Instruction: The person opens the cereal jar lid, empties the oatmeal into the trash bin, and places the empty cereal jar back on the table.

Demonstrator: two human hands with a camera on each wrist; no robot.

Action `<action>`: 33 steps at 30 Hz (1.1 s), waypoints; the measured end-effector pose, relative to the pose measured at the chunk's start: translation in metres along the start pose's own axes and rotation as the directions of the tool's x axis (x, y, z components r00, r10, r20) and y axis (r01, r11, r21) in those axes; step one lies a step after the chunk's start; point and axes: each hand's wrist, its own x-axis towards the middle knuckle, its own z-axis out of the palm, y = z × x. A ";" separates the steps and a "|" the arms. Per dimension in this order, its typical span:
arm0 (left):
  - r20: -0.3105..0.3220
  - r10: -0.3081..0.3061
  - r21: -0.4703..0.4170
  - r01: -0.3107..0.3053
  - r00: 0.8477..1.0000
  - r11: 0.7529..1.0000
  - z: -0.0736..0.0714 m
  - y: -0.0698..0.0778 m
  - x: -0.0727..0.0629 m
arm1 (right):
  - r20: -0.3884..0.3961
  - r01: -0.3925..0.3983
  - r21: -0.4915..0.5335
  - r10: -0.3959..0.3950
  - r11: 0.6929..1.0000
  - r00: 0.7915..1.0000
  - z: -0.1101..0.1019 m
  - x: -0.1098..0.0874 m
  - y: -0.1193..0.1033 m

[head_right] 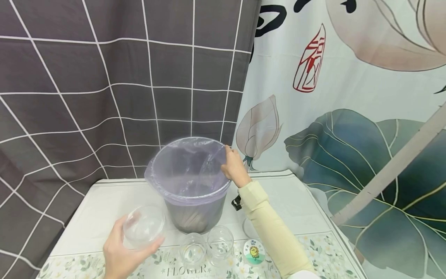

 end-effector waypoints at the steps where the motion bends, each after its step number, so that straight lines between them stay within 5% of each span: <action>1: -0.003 -0.001 -0.003 0.001 1.000 1.000 0.000 -0.001 -0.004 | -0.002 0.000 0.001 0.000 1.000 1.000 0.000 0.000 0.000; 7: -0.042 -0.016 0.022 0.017 0.999 1.000 0.003 -0.009 -0.022 | -0.001 -0.006 0.000 0.006 1.000 1.000 0.000 -0.001 0.001; 14: -0.027 -0.149 0.114 0.151 0.988 0.982 0.005 -0.011 -0.046 | 0.000 -0.011 0.002 0.011 1.000 1.000 0.001 -0.002 0.001; 20: -0.054 -0.133 0.128 0.139 0.990 0.982 0.010 -0.020 -0.062 | 0.004 -0.021 0.000 0.021 1.000 1.000 0.000 -0.001 0.001; 23: -0.056 -0.215 0.180 0.221 0.975 0.959 0.010 -0.018 -0.070 | 0.005 -0.027 0.003 0.027 1.000 1.000 0.000 -0.001 0.000; 27: -0.049 -0.347 0.241 0.349 0.936 0.906 0.011 -0.015 -0.078 | 0.006 -0.019 0.001 0.019 1.000 1.000 0.001 -0.002 0.001; 33: -0.035 -0.393 0.225 0.391 0.919 0.893 0.014 -0.019 -0.089 | 0.002 -0.019 0.005 0.019 1.000 1.000 0.000 -0.001 0.001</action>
